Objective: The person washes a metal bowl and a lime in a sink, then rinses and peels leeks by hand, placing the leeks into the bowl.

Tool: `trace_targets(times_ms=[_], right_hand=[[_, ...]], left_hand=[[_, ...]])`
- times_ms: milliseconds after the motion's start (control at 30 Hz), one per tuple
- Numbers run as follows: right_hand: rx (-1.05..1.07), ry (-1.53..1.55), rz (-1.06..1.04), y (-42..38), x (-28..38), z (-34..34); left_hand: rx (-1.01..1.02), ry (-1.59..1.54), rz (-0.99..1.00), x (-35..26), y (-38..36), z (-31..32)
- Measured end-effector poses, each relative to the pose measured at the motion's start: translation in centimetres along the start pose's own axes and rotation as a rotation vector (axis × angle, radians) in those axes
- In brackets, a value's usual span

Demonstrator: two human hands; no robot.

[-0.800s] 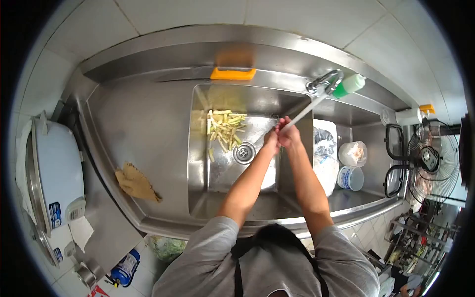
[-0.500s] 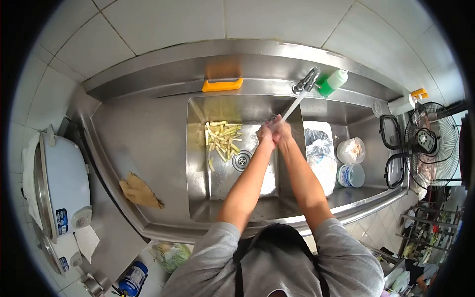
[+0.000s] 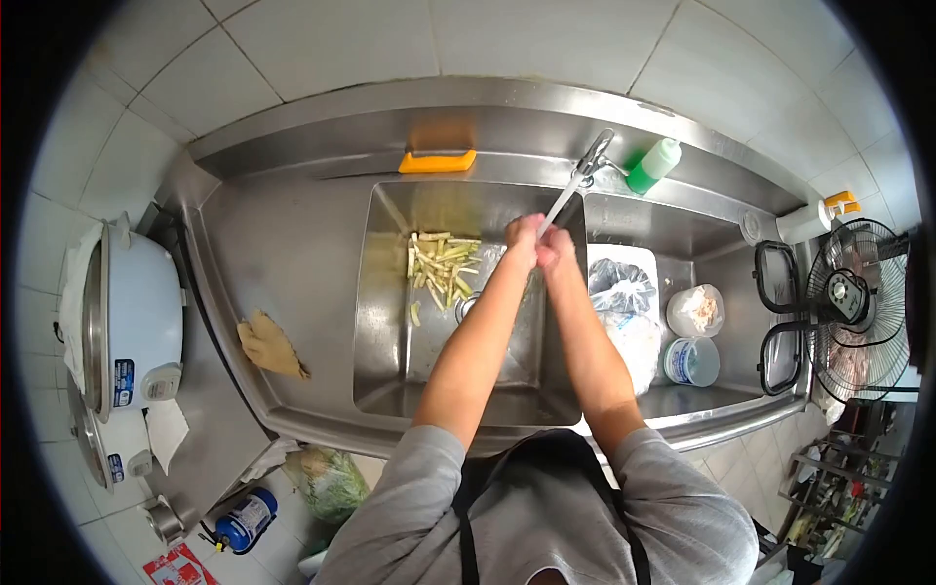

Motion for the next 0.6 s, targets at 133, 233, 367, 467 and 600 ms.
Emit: trace_targets(times_ms=[133,233,367,467,600], right_hand=[[-0.104,-0.061,-0.363,1.0,8.8,5.0],[-0.188,-0.163,-0.630,-0.2,13.5,6.8],[-0.335,-0.292,-0.871,5.7,15.8,4.4],[-0.454,-0.546,-0.758,4.2,14.8,6.1],[-0.325,-0.761,-0.850,6.9,15.1,7.7]], left_hand=[[0.215,0.040,0.064,-1.0,0.1,5.1],[0.187,0.211,0.060,0.0,-1.5,4.0],[0.221,0.630,0.086,3.2,-2.4,-1.5],[0.220,0.700,-0.023,4.4,-3.8,-4.6],[0.225,0.774,-0.035,2.4,-5.9,-2.7]])
Point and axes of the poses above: each hand's wrist, its own y-axis towards the middle knuckle, its own z-axis out of the palm, x = y × z, the point moved 4 cm from there along y, towards the middle knuckle, and after that the axes turned 4 degrees about x, right-handed, at the moved point
